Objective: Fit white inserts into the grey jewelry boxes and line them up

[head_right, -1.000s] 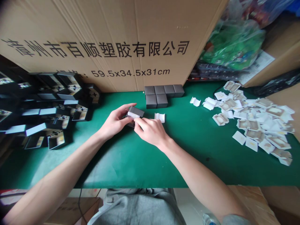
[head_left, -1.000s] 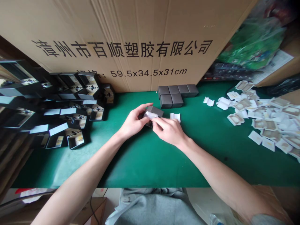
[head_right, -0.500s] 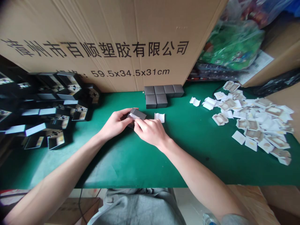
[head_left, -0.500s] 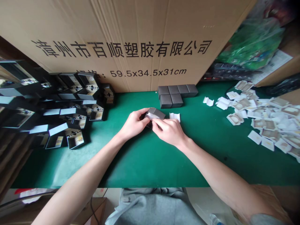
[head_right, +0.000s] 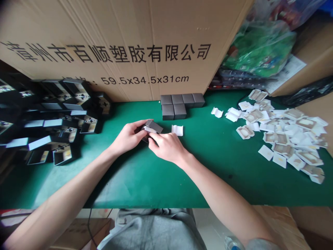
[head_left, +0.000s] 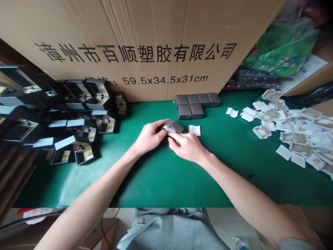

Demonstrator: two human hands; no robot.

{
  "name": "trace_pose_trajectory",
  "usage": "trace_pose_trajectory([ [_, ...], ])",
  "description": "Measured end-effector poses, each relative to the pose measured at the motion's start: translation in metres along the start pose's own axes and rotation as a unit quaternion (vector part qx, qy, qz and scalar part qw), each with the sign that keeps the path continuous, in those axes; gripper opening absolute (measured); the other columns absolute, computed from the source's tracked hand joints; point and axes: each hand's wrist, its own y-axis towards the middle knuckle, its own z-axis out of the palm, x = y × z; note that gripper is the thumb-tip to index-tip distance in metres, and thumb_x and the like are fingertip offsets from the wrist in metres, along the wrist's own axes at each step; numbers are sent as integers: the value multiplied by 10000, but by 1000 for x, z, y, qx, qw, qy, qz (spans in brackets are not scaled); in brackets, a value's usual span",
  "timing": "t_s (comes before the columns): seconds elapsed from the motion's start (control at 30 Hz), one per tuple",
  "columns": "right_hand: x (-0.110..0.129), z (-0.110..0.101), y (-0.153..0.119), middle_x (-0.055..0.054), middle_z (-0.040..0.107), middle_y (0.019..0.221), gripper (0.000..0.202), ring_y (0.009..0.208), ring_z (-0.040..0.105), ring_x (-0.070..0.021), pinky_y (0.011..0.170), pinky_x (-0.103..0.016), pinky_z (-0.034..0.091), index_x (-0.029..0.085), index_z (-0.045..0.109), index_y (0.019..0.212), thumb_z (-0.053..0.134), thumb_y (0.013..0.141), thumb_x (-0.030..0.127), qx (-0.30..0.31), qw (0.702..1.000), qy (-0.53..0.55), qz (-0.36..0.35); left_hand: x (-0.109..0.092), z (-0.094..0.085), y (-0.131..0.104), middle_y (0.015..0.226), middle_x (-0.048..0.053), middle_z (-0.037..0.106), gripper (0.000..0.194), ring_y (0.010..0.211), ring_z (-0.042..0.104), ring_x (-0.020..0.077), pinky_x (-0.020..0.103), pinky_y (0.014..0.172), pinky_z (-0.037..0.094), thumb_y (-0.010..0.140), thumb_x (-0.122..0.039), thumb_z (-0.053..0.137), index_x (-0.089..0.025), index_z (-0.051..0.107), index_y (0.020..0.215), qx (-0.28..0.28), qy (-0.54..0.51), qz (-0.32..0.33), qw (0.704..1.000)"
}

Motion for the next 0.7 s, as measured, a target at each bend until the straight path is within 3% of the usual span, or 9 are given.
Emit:
trace_pose_trajectory([
  [0.13,-1,2,0,-50,768,683,332,526,683,-176,542,-271,383,182,749,1118,466,991,299,-7,1000,-13,0,2,1,1,1133,70,757,443,944,704,215,294,833,554,855,-253,568,-149,655,1278,-14,-13,15,1000],
  [0.3,-2,1,0,-61,780,727,348,541,689,-170,558,-262,410,181,734,1162,444,996,277,-2,1000,0,18,4,1,0,1128,51,765,460,947,704,224,281,814,547,900,-338,546,-162,674,1306,-32,45,6,998],
  [0.4,-2,0,0,-53,778,730,341,545,685,-161,568,-255,416,181,727,1175,453,993,273,5,1000,10,26,3,1,-2,938,12,778,484,726,671,184,256,658,513,910,-360,528,-175,671,1334,-60,99,5,993],
  [0.5,-2,0,1,-47,778,732,331,563,692,-163,576,-252,418,179,725,1173,469,989,279,8,1000,12,22,0,2,-4,700,-16,714,480,510,534,133,243,531,425,910,-354,516,-160,690,1313,-80,138,12,987],
  [0.7,-2,1,0,-48,782,736,324,564,693,-169,585,-262,416,186,734,1142,465,988,278,5,1000,3,15,-1,4,-2,820,6,758,468,541,528,127,242,559,436,887,-326,497,-168,720,1267,-81,128,18,988],
])
